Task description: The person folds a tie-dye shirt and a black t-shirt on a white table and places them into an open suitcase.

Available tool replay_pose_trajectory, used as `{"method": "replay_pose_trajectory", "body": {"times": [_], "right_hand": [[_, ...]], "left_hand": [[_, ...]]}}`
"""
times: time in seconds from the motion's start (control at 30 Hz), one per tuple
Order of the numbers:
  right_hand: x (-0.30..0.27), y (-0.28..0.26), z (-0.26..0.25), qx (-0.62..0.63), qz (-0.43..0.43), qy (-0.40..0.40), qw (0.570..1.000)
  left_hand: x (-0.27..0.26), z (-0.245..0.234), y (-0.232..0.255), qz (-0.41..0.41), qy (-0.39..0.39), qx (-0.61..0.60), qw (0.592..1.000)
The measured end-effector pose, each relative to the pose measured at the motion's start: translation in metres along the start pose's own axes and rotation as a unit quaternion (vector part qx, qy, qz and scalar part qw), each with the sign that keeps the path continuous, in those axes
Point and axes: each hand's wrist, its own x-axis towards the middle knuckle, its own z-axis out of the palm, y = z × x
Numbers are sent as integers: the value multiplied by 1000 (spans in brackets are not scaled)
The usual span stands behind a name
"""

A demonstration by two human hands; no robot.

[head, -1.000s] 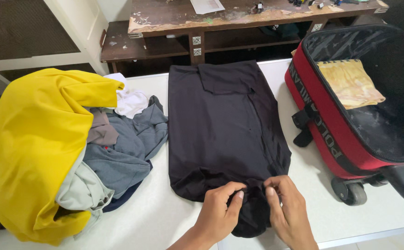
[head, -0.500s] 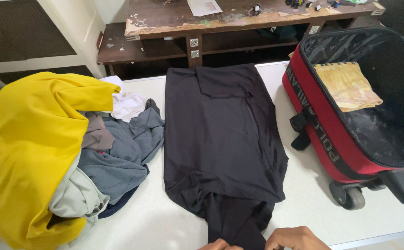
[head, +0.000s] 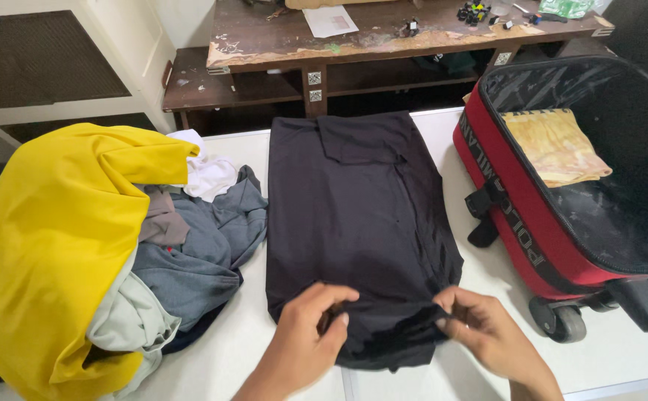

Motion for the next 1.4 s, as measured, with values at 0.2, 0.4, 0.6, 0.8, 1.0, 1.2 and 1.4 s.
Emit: {"method": "replay_pose_trajectory", "body": {"times": [0.2, 0.4, 0.6, 0.8, 1.0, 1.2, 1.4], "right_hand": [[89, 4, -6, 129, 1, 132, 983], [51, -4, 16, -262, 113, 155, 946], [33, -2, 58, -458, -234, 135, 847], [56, 1, 48, -189, 26, 205, 960], [66, 12, 32, -251, -12, 206, 946], [63, -23, 36, -427, 124, 119, 888], [104, -26, 40, -294, 211, 139, 922]], "left_hand": [[90, -11, -30, 44, 139, -32, 989], [32, -4, -49, -54, 4, 242, 969], [2, 7, -71, 115, 23, 279, 953], [21, 1, -64, -16, 73, 68, 995], [31, -4, -65, -101, 51, 82, 990], [30, -2, -70, -72, -2, 277, 958], [60, 10, -42, -220, -56, 271, 935]]}}
